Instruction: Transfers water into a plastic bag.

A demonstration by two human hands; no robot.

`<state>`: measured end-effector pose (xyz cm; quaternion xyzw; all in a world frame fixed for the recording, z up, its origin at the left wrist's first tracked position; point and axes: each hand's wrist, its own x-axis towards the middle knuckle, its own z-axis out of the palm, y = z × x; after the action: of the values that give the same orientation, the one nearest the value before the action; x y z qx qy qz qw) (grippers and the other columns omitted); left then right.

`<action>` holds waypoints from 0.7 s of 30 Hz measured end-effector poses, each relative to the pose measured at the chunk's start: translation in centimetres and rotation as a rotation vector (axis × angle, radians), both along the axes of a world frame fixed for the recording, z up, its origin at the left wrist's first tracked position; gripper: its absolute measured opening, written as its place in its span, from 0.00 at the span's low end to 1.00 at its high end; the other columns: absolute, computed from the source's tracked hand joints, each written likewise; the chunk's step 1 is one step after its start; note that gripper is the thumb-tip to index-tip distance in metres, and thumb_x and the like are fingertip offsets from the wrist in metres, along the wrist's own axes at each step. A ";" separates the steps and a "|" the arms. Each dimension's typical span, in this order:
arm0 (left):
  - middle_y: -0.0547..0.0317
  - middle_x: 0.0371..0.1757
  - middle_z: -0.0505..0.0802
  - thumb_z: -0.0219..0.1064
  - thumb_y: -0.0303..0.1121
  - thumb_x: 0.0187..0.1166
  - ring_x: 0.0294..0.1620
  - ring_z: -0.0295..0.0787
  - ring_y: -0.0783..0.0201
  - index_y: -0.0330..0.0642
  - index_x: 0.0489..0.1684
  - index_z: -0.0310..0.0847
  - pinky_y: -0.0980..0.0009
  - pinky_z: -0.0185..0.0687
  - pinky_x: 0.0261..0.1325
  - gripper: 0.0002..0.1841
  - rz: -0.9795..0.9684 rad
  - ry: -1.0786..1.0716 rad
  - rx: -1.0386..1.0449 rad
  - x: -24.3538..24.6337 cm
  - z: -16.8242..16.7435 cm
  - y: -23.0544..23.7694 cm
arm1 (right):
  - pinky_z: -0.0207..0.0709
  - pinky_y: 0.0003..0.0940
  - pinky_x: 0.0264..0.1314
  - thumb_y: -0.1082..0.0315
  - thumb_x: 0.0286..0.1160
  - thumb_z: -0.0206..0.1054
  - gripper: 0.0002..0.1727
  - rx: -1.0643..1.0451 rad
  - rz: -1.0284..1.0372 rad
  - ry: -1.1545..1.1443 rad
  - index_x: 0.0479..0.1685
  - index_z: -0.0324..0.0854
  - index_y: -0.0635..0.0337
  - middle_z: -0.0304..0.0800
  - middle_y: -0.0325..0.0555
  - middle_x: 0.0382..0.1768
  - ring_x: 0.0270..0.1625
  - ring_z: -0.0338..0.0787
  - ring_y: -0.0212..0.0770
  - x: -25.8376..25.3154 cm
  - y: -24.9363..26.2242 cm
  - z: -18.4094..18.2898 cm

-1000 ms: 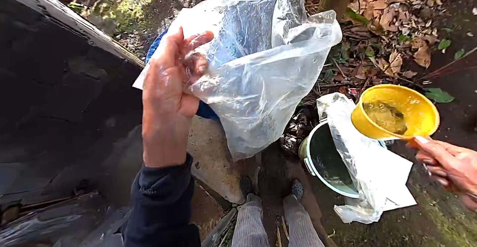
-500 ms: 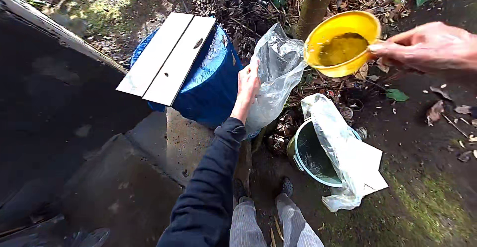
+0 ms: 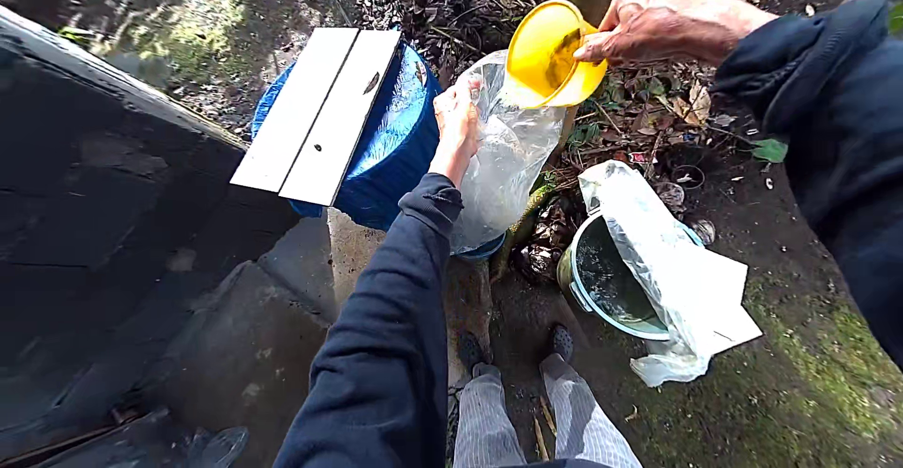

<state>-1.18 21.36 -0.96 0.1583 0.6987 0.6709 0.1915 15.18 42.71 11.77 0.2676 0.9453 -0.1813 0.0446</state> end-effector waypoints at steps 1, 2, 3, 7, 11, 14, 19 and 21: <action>0.67 0.17 0.75 0.56 0.43 0.92 0.15 0.68 0.70 0.43 0.42 0.87 0.70 0.72 0.22 0.17 0.008 -0.018 0.011 -0.1 -0.5 -0.4 | 0.74 0.67 0.46 0.42 0.80 0.67 0.28 -0.038 -0.026 0.006 0.31 0.86 0.63 0.88 0.58 0.34 0.41 0.87 0.57 0.3 0.5 -0.2; 0.67 0.17 0.75 0.54 0.45 0.93 0.14 0.67 0.71 0.42 0.43 0.88 0.71 0.70 0.20 0.19 0.026 -0.035 0.019 -0.1 -1.1 -0.7 | 0.73 0.67 0.46 0.42 0.80 0.66 0.29 -0.061 -0.052 0.012 0.32 0.86 0.63 0.88 0.58 0.34 0.40 0.87 0.57 0.6 0.8 -0.4; 0.67 0.16 0.74 0.53 0.47 0.93 0.13 0.66 0.71 0.42 0.42 0.88 0.72 0.68 0.19 0.21 0.049 -0.060 0.017 0.0 -1.6 -0.9 | 0.73 0.66 0.44 0.41 0.80 0.66 0.29 -0.055 -0.067 0.021 0.31 0.86 0.63 0.87 0.57 0.32 0.39 0.86 0.56 0.8 1.0 -0.7; 0.68 0.14 0.71 0.52 0.52 0.92 0.10 0.63 0.70 0.46 0.36 0.83 0.72 0.66 0.16 0.22 0.078 -0.194 -0.017 0.3 -2.2 -1.5 | 0.73 0.75 0.45 0.41 0.78 0.67 0.28 0.081 -0.069 -0.003 0.31 0.86 0.61 0.89 0.63 0.36 0.46 0.89 0.67 1.0 -0.1 -1.9; 0.70 0.13 0.67 0.52 0.49 0.92 0.09 0.60 0.72 0.47 0.42 0.82 0.74 0.63 0.13 0.19 0.071 -0.318 -0.011 0.6 -2.4 -0.8 | 0.72 0.73 0.44 0.42 0.76 0.68 0.25 0.173 -0.003 0.034 0.34 0.85 0.59 0.88 0.64 0.43 0.53 0.87 0.69 0.3 -2.8 -2.8; 0.68 0.14 0.67 0.55 0.46 0.91 0.09 0.61 0.71 0.48 0.36 0.75 0.74 0.63 0.13 0.15 0.084 -0.385 0.012 0.9 -2.8 0.0 | 0.74 0.72 0.42 0.46 0.74 0.68 0.21 0.211 0.052 0.073 0.36 0.85 0.58 0.89 0.64 0.43 0.52 0.89 0.68 -0.5 -5.0 -3.2; 0.65 0.21 0.72 0.60 0.45 0.88 0.16 0.67 0.68 0.49 0.39 0.72 0.69 0.73 0.22 0.12 0.052 -0.408 -0.018 0.1 -3.0 0.8 | 0.72 0.71 0.61 0.58 0.78 0.63 0.16 0.212 0.080 0.210 0.54 0.87 0.56 0.89 0.62 0.58 0.66 0.85 0.67 -1.8 -5.4 -5.7; 0.66 0.20 0.73 0.63 0.39 0.85 0.15 0.69 0.70 0.50 0.38 0.72 0.72 0.73 0.21 0.08 0.025 -0.388 0.006 -0.5 -3.2 0.7 | 0.70 0.70 0.67 0.59 0.78 0.63 0.18 0.167 0.033 0.272 0.63 0.87 0.51 0.89 0.58 0.62 0.69 0.84 0.64 -1.1 -4.1 -6.7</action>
<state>-1.68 22.08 -4.19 0.0179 0.6486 0.6933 0.3137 14.05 38.64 5.05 0.2276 0.9587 -0.1359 -0.1034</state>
